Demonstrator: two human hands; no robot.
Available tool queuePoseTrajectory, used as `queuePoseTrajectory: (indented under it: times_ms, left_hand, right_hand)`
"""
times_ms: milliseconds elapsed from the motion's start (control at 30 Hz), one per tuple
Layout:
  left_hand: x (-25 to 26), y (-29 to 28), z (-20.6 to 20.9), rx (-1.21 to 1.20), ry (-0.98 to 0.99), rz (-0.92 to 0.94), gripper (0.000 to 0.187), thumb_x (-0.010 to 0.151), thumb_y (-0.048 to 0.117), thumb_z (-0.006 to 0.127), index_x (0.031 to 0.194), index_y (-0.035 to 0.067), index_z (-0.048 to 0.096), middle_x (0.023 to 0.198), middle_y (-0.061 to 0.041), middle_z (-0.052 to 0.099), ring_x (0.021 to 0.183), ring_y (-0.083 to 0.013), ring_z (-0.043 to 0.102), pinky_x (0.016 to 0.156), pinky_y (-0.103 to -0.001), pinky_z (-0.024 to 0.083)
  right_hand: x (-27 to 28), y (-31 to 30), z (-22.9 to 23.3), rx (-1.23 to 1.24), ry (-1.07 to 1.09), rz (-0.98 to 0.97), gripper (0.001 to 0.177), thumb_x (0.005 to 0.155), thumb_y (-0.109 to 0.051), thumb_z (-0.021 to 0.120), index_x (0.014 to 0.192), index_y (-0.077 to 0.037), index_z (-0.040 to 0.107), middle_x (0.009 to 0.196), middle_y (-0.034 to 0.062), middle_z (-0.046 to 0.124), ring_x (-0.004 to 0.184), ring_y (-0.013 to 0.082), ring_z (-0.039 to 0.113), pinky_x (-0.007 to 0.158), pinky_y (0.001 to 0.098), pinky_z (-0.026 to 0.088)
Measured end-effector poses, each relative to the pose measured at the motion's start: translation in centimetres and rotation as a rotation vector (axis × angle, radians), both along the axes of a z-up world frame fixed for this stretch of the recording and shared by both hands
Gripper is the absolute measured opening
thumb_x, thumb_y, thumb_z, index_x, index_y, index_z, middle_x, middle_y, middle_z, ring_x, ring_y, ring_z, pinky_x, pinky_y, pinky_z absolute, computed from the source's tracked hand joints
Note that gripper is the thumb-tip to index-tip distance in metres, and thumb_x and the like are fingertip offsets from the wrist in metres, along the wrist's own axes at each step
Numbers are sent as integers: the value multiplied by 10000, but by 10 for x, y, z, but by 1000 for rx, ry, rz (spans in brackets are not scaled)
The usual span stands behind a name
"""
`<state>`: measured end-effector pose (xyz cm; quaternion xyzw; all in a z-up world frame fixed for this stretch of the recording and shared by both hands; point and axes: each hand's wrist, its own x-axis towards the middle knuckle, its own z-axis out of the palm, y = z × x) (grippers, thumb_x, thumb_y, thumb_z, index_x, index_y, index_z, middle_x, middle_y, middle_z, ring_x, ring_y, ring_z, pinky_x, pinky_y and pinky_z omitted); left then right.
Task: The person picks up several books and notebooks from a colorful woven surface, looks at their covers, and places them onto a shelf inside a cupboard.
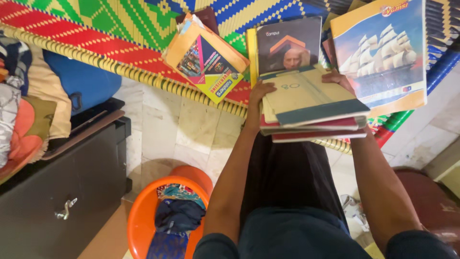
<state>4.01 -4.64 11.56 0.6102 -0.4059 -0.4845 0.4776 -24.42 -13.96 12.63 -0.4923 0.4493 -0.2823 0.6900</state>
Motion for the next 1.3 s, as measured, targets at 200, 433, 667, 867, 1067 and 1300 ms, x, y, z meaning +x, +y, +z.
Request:
queuePoseTrajectory:
  times_ms: [200,433,667,867,1067,1300]
  left_hand:
    - [14,-15,-1,239,469,118,466,952,239,746,1368,68,626,1249,-161,633,1213,-309,599,1128,-465,485]
    - [8,-31,26,-101,-283,-68,736,778,170,853,1421,37,519,1408,-130,576,1369,-276,515,1242,-430,310]
    - [20,-22,0,118,240,33,577,911,213,770,1422,39,566,1396,-111,578,1340,-229,550,1157,-370,461]
    - [12,-26,-4,47,234,59,445,997,181,691,1404,40,582,1359,-105,642,1245,-198,631,1090,-329,518]
    - [10,-31,-8,-13,89,52,485,925,52,760,1371,-1,579,1259,-119,696,1158,-198,676,1020,-324,554]
    - [15,-21,25,312,228,4,554,830,61,864,1302,-20,588,1172,-135,748,1042,-224,739,902,-343,621]
  right_hand:
    - [14,-14,-4,-282,87,60,371,1029,-173,677,1327,-26,513,1344,109,539,1279,190,528,1127,325,446]
    - [14,-29,-25,159,-96,-115,672,1034,-286,713,1639,-97,488,1040,65,483,910,132,503,863,263,463]
    - [27,-29,-2,-307,-47,-22,589,923,-126,803,1415,-55,487,1496,115,549,1378,211,531,1171,343,449]
    - [27,-21,-13,-219,124,-69,486,965,-117,748,1404,-43,553,1381,107,620,1274,190,609,1075,331,517]
    - [28,-32,-12,-327,19,-63,331,994,-77,782,1295,-41,649,1203,100,703,1107,184,693,975,321,568]
    - [18,-11,4,269,20,-121,586,792,-47,829,1319,-33,572,1239,76,684,1143,195,676,966,368,582]
